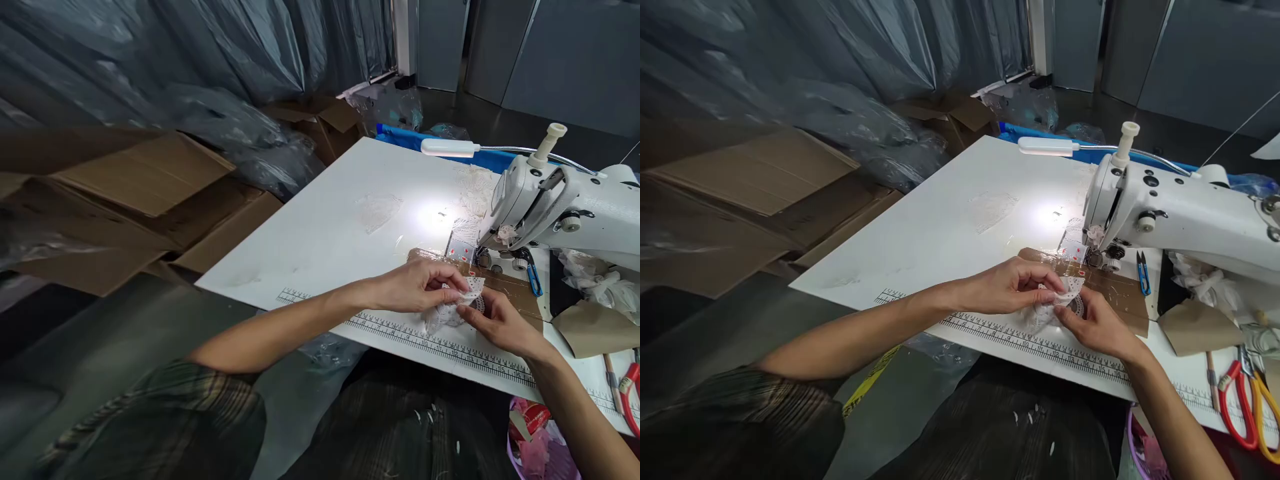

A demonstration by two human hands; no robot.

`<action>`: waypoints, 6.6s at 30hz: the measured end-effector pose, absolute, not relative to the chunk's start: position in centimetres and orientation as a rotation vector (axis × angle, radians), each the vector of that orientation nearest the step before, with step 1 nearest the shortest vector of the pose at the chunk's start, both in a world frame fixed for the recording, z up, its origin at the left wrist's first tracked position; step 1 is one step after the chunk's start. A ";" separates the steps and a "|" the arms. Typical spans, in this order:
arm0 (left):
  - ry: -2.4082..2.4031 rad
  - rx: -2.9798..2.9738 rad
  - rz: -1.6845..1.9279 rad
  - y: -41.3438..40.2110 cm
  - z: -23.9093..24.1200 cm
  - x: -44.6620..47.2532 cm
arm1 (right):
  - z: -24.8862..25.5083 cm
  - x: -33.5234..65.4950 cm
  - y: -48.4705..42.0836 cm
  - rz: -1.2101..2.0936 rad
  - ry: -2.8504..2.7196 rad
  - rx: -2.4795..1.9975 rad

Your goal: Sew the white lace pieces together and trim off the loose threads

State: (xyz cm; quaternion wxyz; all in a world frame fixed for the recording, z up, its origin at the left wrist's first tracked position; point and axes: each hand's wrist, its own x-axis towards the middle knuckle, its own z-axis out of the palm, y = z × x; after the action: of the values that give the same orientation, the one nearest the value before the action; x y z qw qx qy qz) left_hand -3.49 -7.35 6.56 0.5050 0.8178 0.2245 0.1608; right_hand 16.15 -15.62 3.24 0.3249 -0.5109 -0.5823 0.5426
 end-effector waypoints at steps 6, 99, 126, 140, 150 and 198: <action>0.793 2.221 0.521 -4.9 6.5 -4.6 | 2.9 17.8 -14.9 1.518 -1.559 -1.485; 0.138 2.935 0.823 -2.7 -2.3 -0.4 | 0.6 20.5 -13.9 0.090 -2.278 -1.508; 0.309 3.251 0.651 -3.3 -0.6 -0.7 | 0.9 19.9 -14.3 -0.135 -2.424 -1.447; 0.285 3.161 0.467 -1.5 1.0 0.8 | 0.7 19.7 -14.3 -0.119 -2.437 -1.566; 0.275 3.066 0.641 -1.4 -0.4 0.2 | 0.8 19.3 -14.7 -0.138 -2.386 -1.595; 0.418 2.961 0.689 -2.1 -1.2 0.5 | -0.4 19.7 -14.3 0.072 -2.111 -1.670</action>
State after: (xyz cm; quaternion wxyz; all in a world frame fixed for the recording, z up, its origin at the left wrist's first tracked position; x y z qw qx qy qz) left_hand 0.48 -2.14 -1.17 0.0364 0.9643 0.1360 0.2244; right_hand 19.73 -14.30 -0.43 0.2226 -0.6047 -0.7643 0.0259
